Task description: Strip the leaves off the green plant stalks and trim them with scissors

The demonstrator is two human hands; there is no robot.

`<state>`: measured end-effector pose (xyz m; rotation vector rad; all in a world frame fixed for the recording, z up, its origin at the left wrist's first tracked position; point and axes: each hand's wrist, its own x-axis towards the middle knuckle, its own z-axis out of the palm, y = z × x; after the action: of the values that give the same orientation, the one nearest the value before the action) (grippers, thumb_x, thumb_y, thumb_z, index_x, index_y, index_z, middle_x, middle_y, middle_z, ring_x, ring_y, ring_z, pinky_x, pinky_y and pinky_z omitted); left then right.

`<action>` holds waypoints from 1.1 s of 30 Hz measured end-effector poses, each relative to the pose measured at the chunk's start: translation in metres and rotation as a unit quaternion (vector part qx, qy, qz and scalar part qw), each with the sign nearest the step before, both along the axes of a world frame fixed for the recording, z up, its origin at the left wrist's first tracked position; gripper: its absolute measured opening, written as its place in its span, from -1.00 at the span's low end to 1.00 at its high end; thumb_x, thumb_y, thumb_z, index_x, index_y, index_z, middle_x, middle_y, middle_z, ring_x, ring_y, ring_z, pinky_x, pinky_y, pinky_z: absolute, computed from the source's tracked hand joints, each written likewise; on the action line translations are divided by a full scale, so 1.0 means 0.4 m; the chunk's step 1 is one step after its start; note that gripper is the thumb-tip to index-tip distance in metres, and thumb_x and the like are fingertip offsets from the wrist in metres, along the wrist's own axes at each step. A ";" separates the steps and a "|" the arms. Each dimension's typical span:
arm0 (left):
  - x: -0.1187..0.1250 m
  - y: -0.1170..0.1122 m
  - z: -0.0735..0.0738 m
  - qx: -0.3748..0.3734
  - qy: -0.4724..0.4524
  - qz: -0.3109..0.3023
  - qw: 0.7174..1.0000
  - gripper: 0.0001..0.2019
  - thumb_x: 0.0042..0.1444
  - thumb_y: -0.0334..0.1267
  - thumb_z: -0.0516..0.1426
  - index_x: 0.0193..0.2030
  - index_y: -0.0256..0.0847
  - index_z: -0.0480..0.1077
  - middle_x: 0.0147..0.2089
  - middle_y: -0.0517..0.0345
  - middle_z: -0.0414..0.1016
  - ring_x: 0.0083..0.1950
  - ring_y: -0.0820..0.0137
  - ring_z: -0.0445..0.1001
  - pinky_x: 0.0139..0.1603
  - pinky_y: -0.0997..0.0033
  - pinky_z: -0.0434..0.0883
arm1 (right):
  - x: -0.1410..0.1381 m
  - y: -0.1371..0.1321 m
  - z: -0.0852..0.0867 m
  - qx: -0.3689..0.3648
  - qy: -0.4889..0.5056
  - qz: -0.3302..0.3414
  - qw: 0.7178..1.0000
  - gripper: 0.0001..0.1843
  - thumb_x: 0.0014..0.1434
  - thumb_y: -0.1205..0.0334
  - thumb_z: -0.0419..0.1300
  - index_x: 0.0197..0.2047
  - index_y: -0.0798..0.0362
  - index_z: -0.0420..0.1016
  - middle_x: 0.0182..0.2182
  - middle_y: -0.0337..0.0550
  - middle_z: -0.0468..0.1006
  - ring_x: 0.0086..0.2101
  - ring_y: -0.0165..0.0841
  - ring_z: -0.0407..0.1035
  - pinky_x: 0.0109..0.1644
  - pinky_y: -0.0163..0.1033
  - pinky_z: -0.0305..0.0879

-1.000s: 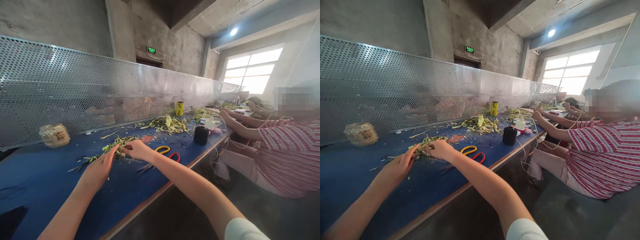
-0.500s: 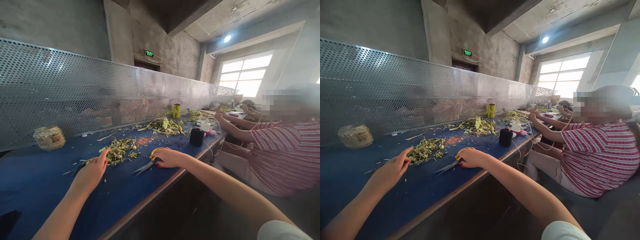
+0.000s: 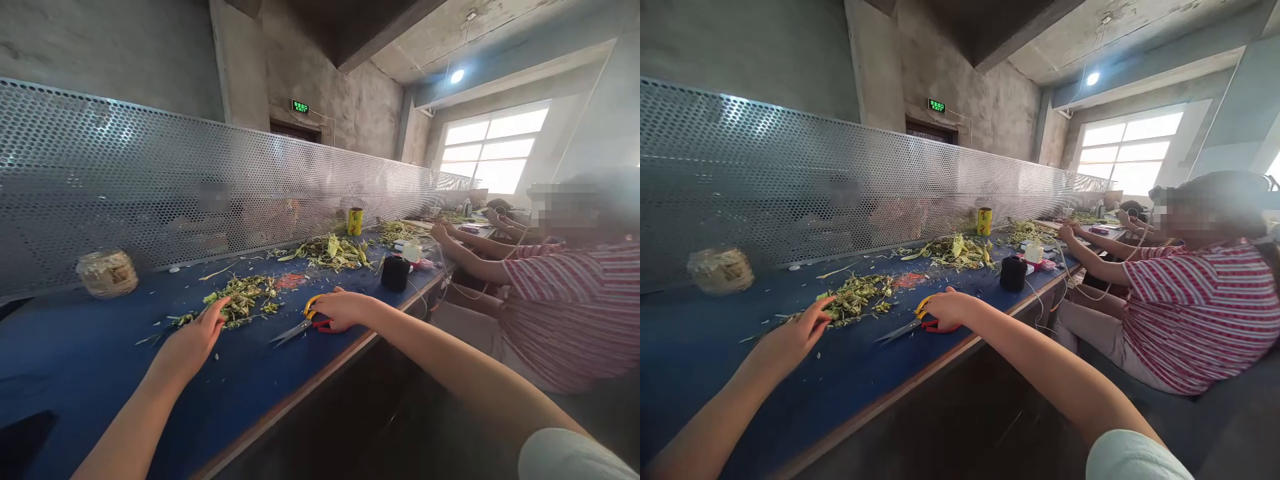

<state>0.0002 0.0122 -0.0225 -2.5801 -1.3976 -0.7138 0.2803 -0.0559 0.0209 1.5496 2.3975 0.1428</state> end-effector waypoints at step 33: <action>0.005 -0.025 0.040 -0.132 -0.154 0.023 0.979 -0.43 0.04 -0.25 -0.08 0.21 -0.24 -0.15 -0.25 0.07 0.49 -0.31 0.28 0.48 -0.32 0.35 0.36 | -0.165 -0.007 -0.044 -0.667 0.595 -0.107 0.435 -0.18 0.00 -0.34 -0.54 -0.36 0.19 0.20 -0.51 -0.08 0.30 -0.61 -0.44 0.19 -0.53 -0.20 0.24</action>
<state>0.0022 0.0022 -0.0066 -2.7094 -1.7441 -1.0199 0.2145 -0.0588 0.0034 0.8480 1.3852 -2.8508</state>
